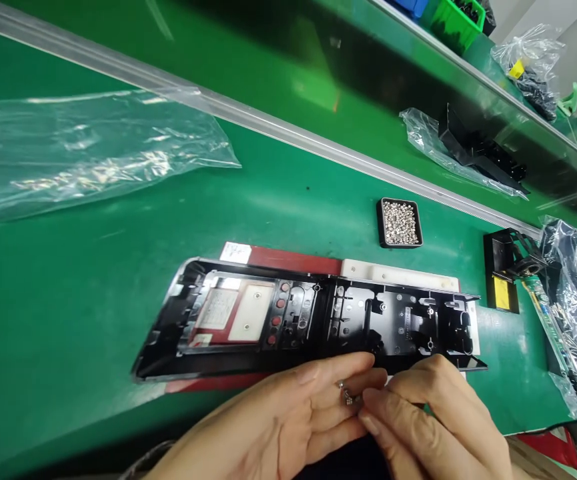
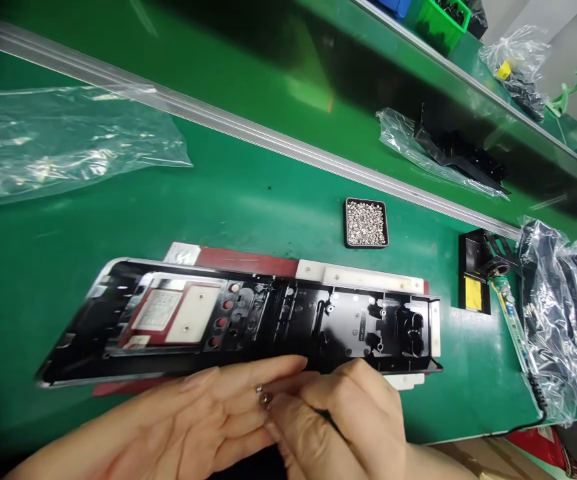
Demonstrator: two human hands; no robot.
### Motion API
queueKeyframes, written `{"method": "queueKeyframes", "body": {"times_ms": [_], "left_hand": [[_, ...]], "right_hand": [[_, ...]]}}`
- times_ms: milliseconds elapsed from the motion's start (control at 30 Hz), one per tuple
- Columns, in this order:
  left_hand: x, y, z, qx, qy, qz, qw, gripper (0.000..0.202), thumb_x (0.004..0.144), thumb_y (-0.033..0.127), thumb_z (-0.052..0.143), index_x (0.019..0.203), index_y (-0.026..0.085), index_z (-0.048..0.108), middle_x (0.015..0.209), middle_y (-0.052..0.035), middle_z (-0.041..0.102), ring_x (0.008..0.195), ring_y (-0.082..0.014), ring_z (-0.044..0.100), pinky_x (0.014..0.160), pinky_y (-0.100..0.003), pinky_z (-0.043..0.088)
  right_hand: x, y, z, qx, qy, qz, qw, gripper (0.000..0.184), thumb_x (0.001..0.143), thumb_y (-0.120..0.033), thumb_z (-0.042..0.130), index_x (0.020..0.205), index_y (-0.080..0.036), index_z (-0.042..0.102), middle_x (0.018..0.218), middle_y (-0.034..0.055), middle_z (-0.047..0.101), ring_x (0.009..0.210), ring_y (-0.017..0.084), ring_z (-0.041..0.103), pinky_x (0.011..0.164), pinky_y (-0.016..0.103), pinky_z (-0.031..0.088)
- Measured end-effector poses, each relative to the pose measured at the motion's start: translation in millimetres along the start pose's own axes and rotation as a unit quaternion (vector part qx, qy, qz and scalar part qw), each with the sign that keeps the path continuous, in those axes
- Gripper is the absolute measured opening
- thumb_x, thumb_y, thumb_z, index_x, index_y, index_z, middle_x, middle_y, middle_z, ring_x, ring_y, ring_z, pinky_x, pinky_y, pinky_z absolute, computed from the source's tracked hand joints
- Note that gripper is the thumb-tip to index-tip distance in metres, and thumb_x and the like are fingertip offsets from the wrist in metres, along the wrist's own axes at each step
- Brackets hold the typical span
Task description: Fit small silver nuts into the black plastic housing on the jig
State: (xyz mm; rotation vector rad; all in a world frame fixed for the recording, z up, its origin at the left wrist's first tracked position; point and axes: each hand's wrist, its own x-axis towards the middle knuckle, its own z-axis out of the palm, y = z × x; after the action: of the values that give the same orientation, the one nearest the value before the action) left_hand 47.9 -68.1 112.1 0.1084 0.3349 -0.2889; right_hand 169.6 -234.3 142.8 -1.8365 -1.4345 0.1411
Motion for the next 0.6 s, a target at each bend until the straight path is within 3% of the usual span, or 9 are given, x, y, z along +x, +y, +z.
{"method": "queueKeyframes", "body": {"times_ms": [133,267,467,533,600], "left_hand": [[3.1,0.2,6.2,0.001,-0.033,-0.012,0.999,0.042,0.099,0.058,0.077,0.132,0.031,0.076,0.141,0.0073,0.073,0.133,-0.0134,0.068,0.113,-0.015,0.052],[-0.1,1.1,-0.5,-0.017,-0.049,-0.017,0.999,0.039,0.103,0.053,0.073,0.137,0.034,0.073,0.146,0.0074,0.07,0.138,-0.0126,0.065,0.118,-0.017,0.049],[-8.7,3.3,-8.6,0.045,0.008,-0.025,0.999,0.045,0.101,0.056,0.075,0.137,0.029,0.073,0.15,-0.0017,0.066,0.151,-0.0268,0.055,0.128,-0.031,0.047],[-8.0,1.2,-13.0,0.037,0.01,-0.021,0.999,0.038,0.104,0.051,0.071,0.135,0.029,0.075,0.146,-0.0039,0.069,0.15,-0.0306,0.056,0.132,-0.042,0.044],[-6.2,-1.2,-19.5,0.039,0.013,-0.001,0.999,0.038,0.106,0.049,0.067,0.137,0.026,0.073,0.148,-0.0074,0.067,0.15,-0.0327,0.056,0.133,-0.048,0.044]], "right_hand": [[1.9,-3.3,10.4,0.002,0.025,0.017,1.0,0.019,0.11,0.005,0.063,0.119,-0.01,0.07,0.103,0.0074,0.066,0.079,0.019,0.059,0.064,0.03,0.051],[4.0,-6.1,14.7,0.003,0.043,0.017,0.999,0.011,0.112,0.005,0.066,0.114,-0.005,0.072,0.1,0.0091,0.063,0.08,0.019,0.058,0.066,0.03,0.049],[4.8,-6.8,27.3,-0.005,0.077,0.008,0.997,0.016,0.115,0.003,0.059,0.107,-0.005,0.071,0.091,0.0079,0.06,0.072,0.018,0.052,0.059,0.029,0.041],[4.1,-8.2,24.2,-0.018,0.094,0.009,0.995,0.018,0.116,0.003,0.058,0.105,-0.006,0.07,0.09,0.0073,0.06,0.072,0.017,0.052,0.059,0.029,0.04],[3.6,-8.1,13.5,-0.023,0.061,0.006,0.998,0.015,0.114,0.005,0.06,0.11,-0.006,0.07,0.095,0.0079,0.061,0.075,0.018,0.056,0.063,0.029,0.044]]}}
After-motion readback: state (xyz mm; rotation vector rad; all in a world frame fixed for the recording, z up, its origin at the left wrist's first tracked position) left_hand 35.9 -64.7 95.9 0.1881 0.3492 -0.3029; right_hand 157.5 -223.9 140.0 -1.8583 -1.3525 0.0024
